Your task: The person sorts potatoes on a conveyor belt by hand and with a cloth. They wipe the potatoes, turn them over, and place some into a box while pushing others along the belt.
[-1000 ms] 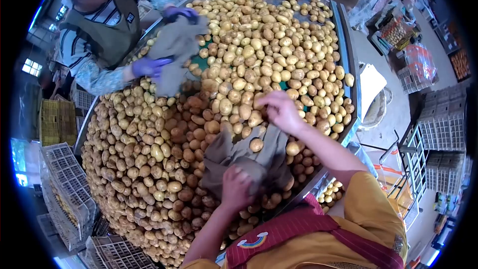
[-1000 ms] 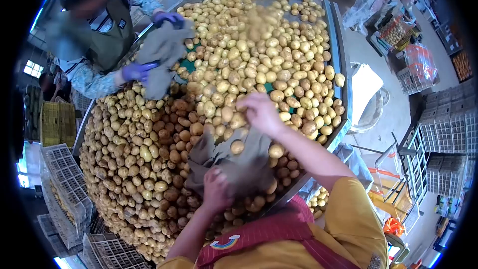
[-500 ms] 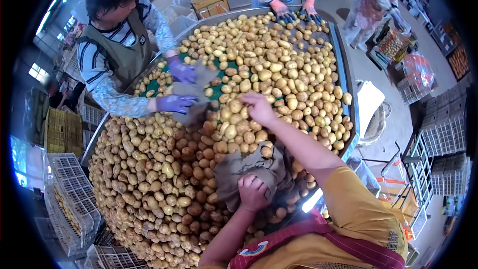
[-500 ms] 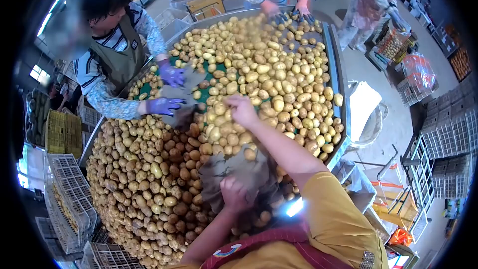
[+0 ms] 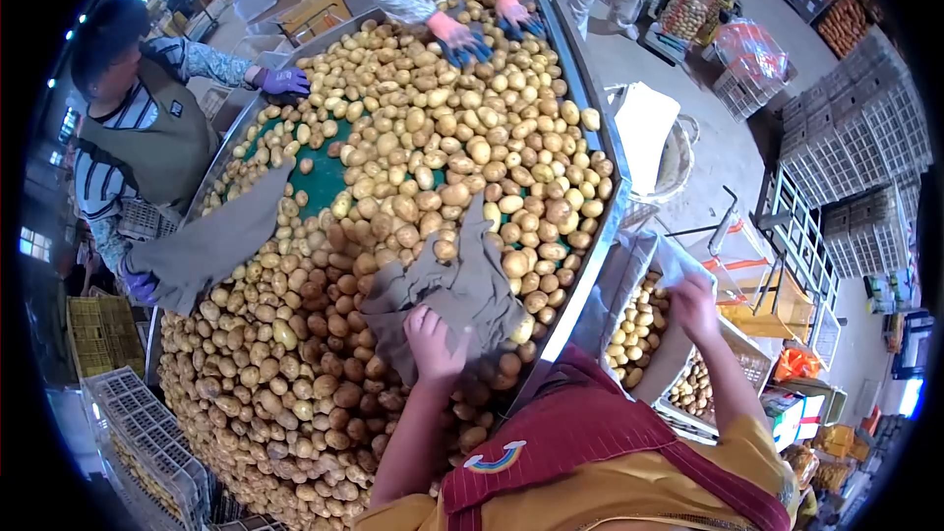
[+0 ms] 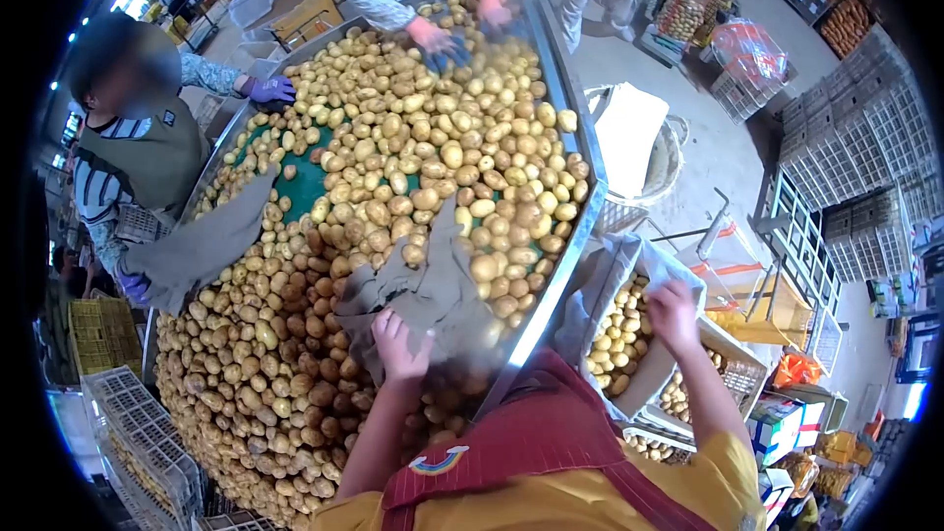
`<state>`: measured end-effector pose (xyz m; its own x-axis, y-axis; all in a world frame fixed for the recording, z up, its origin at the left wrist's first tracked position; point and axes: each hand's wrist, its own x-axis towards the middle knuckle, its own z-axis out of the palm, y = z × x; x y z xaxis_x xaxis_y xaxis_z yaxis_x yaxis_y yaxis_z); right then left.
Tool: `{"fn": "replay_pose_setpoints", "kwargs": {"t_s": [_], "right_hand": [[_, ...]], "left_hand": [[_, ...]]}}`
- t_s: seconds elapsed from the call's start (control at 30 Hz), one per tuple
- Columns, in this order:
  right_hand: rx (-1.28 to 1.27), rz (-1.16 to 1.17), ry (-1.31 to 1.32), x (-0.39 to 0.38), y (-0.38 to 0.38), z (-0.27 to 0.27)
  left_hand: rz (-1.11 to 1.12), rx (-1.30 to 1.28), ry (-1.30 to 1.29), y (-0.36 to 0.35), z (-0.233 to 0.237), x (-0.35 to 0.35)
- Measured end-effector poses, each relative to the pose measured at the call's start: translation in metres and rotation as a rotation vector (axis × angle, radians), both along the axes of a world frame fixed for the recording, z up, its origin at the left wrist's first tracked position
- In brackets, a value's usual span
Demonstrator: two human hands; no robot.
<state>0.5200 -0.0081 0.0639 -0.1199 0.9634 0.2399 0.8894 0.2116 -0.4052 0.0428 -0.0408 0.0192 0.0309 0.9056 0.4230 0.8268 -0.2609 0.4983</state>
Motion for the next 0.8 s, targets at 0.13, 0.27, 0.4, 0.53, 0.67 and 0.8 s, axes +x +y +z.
{"fn": "replay_pose_setpoints", "kwargs": {"t_s": [0.13,0.27,0.4,0.53,0.67,0.8], "right_hand": [[-0.586,-0.311,-0.481,0.059,-0.07,0.031],[-0.441,0.108,0.038,-0.025,-0.006,0.042],[-0.322,0.752,0.573,-0.212,0.082,0.045],[-0.205,0.986,0.769,-0.313,0.161,0.035],[0.16,0.984,0.629,-0.297,0.21,0.113],[0.009,1.164,0.534,-0.267,0.201,0.083]], "left_hand": [[0.068,-0.21,-0.695,-0.005,0.043,0.001],[0.002,-0.619,-1.019,0.012,0.093,-0.011],[-0.116,-0.604,-1.068,0.052,0.159,-0.01],[0.03,-0.551,-0.851,0.086,0.213,-0.075],[0.066,-0.296,-0.728,0.079,0.261,-0.125],[-0.222,-0.372,-0.328,0.076,0.189,-0.121]]}}
